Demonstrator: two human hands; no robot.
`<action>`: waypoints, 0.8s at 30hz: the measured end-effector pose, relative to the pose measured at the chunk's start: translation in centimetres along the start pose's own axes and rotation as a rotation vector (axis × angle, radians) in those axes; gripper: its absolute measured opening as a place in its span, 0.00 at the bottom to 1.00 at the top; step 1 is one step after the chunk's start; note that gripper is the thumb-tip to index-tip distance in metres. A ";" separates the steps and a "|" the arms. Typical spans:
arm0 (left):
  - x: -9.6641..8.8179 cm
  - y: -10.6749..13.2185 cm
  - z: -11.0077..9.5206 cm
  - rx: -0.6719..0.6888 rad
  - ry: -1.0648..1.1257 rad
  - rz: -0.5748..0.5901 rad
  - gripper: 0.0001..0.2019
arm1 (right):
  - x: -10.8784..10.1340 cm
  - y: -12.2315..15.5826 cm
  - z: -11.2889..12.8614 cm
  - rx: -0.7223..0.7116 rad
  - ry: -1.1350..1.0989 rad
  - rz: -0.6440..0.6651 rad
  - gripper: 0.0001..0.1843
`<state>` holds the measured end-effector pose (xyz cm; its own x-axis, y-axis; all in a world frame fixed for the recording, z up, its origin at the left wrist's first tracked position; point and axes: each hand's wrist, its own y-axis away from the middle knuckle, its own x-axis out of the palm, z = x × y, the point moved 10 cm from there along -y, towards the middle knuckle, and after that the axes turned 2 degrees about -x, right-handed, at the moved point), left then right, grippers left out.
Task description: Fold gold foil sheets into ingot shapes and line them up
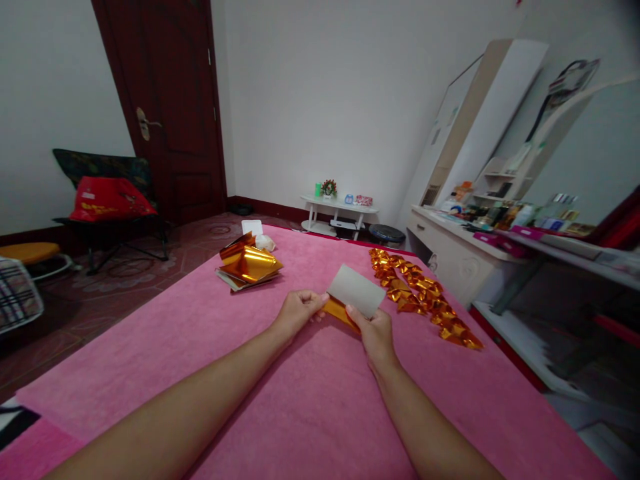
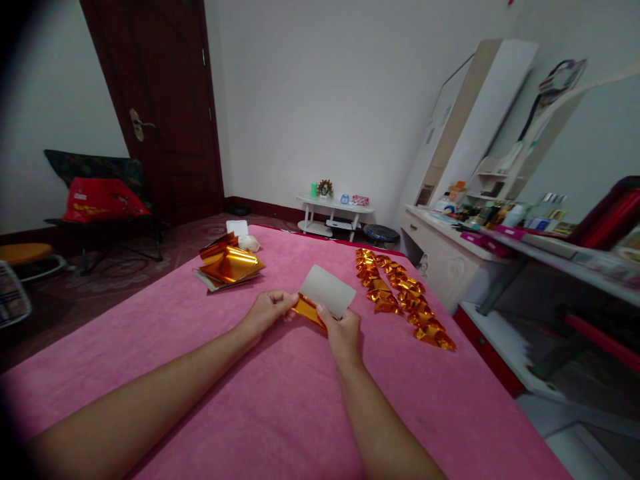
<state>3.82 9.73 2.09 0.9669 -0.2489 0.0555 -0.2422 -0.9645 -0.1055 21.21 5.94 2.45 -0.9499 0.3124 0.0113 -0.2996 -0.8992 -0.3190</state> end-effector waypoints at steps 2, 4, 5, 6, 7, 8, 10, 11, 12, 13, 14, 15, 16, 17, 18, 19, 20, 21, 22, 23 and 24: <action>0.9 0.3 0.0 -0.003 0.037 0.034 0.22 | -0.7 0.1 0.2 -0.006 -0.018 -0.078 0.19; 2.0 0.7 -0.1 0.002 0.053 0.078 0.22 | -0.8 0.5 0.3 0.004 -0.043 -0.125 0.19; 2.5 0.8 -0.2 0.009 0.055 0.097 0.22 | -0.7 0.7 0.4 0.009 -0.053 -0.135 0.19; 3.0 1.0 -0.3 0.017 0.053 0.111 0.22 | -0.5 0.9 0.4 0.014 -0.061 -0.135 0.18; 3.3 1.1 -0.4 0.023 0.048 0.115 0.22 | -0.2 1.1 0.5 0.016 -0.070 -0.130 0.18; 3.5 1.2 -0.5 0.028 0.042 0.109 0.23 | 0.1 1.3 0.6 0.016 -0.082 -0.127 0.18; 3.6 1.3 -0.7 0.049 0.039 0.092 0.22 | 0.6 1.6 0.6 0.014 -0.112 -0.116 0.17; 3.7 1.3 -0.9 0.067 0.044 0.092 0.22 | 0.8 1.6 0.6 0.013 -0.127 -0.108 0.16; 3.7 1.3 -1.1 0.089 0.051 0.098 0.22 | 0.9 1.6 0.5 0.012 -0.140 -0.102 0.17; 3.7 1.3 -1.2 0.112 0.059 0.106 0.21 | 1.1 1.6 0.4 0.011 -0.148 -0.094 0.17; 3.6 1.2 -1.3 0.129 0.061 0.111 0.21 | 1.1 1.6 0.3 0.012 -0.153 -0.090 0.18; 3.5 1.1 -1.4 0.138 0.057 0.108 0.21 | 1.1 1.5 0.3 0.013 -0.159 -0.092 0.19; 3.2 1.0 -1.4 0.142 0.050 0.094 0.20 | 1.0 1.5 0.2 0.012 -0.165 -0.096 0.19; 2.8 0.9 -1.4 0.141 0.042 0.081 0.20 | 0.9 1.5 0.2 0.010 -0.170 -0.102 0.20; 2.5 0.8 -1.4 0.139 0.034 0.075 0.21 | 0.8 1.4 0.2 0.008 -0.173 -0.108 0.20; 2.3 0.8 -1.4 0.136 0.026 0.077 0.21 | 0.7 1.4 0.2 0.007 -0.172 -0.113 0.21; 2.1 0.7 -1.4 0.132 0.020 0.086 0.21 | 0.6 1.4 0.2 0.006 -0.168 -0.115 0.21; 2.0 0.7 -1.4 0.128 0.014 0.099 0.22 | 0.6 1.3 0.3 0.006 -0.163 -0.107 0.20; 1.9 0.7 -1.3 0.124 0.004 0.112 0.22 | 0.7 1.3 0.3 0.006 -0.160 -0.093 0.20; 1.8 0.7 -1.2 0.119 -0.006 0.121 0.22 | 0.9 1.3 0.3 0.006 -0.161 -0.075 0.19; 1.7 0.7 -1.0 0.113 -0.017 0.128 0.23 | 1.0 1.3 0.3 0.007 -0.165 -0.058 0.19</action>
<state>5.22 8.54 3.12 0.9302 -0.3666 0.0181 -0.3538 -0.9088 -0.2213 19.84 5.00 2.38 -0.9325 0.3103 0.1848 -0.3548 -0.8832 -0.3068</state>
